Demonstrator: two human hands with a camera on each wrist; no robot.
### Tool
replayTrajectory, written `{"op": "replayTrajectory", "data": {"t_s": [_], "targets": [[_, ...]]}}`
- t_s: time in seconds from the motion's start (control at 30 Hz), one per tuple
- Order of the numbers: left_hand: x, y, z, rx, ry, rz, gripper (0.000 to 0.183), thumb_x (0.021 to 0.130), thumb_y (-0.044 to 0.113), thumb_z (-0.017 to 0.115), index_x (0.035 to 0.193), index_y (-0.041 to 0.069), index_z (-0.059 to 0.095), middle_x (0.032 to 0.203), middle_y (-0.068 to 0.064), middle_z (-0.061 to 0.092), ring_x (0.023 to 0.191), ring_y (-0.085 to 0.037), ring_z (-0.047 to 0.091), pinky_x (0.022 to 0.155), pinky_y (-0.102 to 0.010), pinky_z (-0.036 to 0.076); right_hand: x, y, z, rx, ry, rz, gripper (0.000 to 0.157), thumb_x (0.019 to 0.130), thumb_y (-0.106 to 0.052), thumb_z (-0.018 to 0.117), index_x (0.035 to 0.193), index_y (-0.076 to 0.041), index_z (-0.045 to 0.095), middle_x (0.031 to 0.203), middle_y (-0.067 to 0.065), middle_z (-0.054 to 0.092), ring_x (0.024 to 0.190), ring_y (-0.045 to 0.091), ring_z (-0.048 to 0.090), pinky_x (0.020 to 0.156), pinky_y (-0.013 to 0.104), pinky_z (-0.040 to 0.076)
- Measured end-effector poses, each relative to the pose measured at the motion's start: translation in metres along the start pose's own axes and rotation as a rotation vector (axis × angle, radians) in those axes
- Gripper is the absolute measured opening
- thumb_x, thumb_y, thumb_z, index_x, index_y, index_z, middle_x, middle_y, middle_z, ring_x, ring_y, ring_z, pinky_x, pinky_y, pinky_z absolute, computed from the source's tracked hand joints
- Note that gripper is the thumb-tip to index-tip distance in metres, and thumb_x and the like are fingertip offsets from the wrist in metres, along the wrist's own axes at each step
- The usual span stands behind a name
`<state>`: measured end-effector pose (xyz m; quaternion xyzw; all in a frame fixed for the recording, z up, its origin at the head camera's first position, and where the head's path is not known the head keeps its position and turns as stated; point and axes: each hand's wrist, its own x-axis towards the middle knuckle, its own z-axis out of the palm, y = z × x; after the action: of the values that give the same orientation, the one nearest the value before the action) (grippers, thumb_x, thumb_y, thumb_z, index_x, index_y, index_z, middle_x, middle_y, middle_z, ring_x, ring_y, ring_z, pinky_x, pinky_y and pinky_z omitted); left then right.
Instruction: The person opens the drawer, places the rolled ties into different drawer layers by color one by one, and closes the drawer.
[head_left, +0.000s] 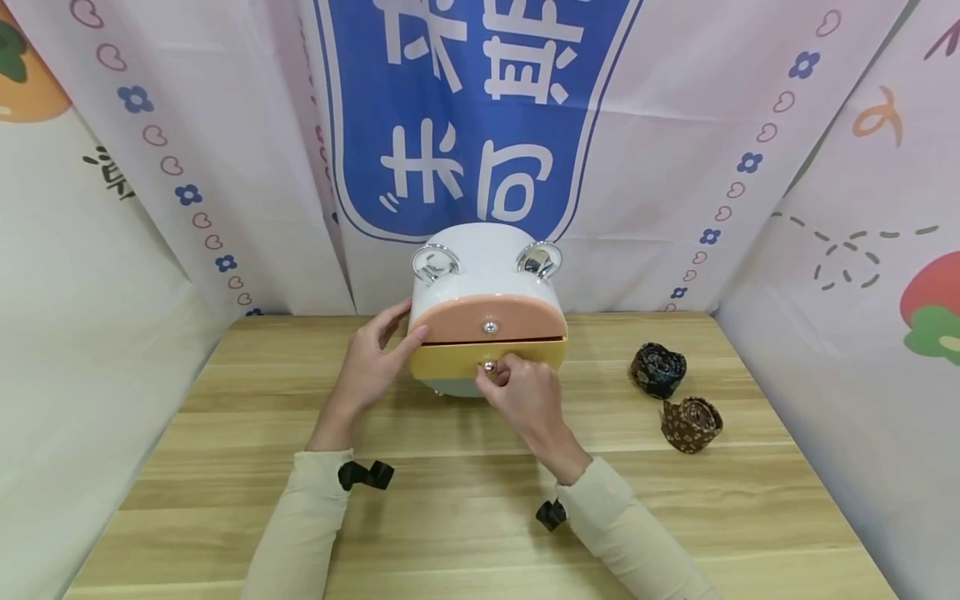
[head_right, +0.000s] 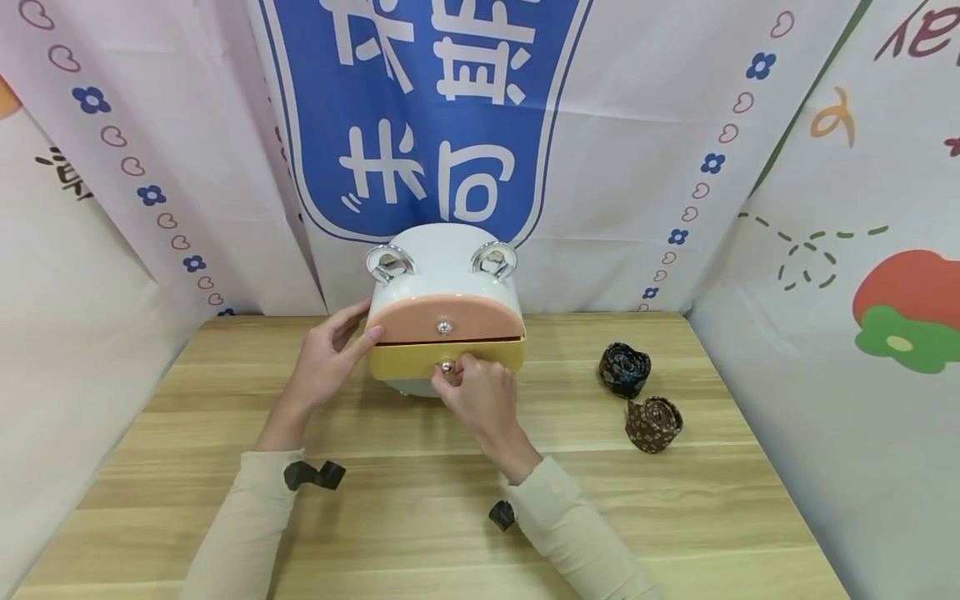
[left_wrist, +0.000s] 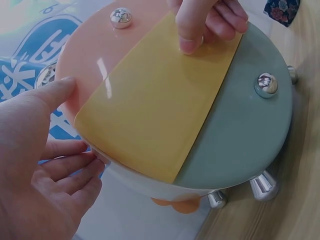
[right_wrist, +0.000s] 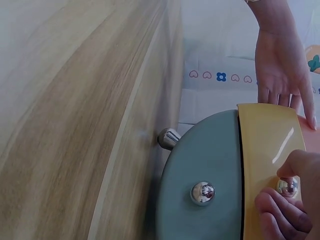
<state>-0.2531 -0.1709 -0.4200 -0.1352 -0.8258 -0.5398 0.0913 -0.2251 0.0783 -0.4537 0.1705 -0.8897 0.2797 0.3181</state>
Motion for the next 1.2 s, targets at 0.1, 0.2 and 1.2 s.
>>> {"op": "replayTrajectory", "data": {"t_s": [0.1,0.2,1.2], "targets": [[0.0,0.0,-0.001,-0.002,-0.005,-0.002,0.067,0.102,0.046,0.07,0.158,0.016,0.049,0.165,-0.007,0.047,0.156,-0.029,0.042,0.133,-0.05,0.035,-0.002,-0.001,-0.001,0.001,-0.01,0.006,0.027,0.084,-0.026,0.086,0.068,-0.01,0.072,0.063,0.001,0.074,0.049,0.011,0.066,0.046,0.02,0.053],[0.0,-0.001,-0.001,-0.007,-0.008,0.0,0.067,0.102,0.045,0.07,0.158,0.015,0.05,0.165,-0.007,0.048,0.156,-0.029,0.042,0.133,-0.05,0.034,-0.003,-0.002,-0.002,0.003,-0.013,0.005,0.027,0.084,-0.026,0.086,0.068,-0.01,0.071,0.061,0.0,0.073,0.047,0.009,0.062,0.045,0.018,0.051],[0.001,0.0,-0.002,0.027,-0.025,-0.027,0.07,0.101,0.05,0.069,0.159,0.016,0.048,0.166,-0.007,0.046,0.156,-0.032,0.042,0.132,-0.053,0.035,-0.022,-0.011,-0.02,-0.055,-0.025,-0.051,0.029,0.084,-0.028,0.084,0.064,-0.016,0.067,0.057,-0.008,0.069,0.049,0.006,0.064,0.043,0.018,0.048]]}}
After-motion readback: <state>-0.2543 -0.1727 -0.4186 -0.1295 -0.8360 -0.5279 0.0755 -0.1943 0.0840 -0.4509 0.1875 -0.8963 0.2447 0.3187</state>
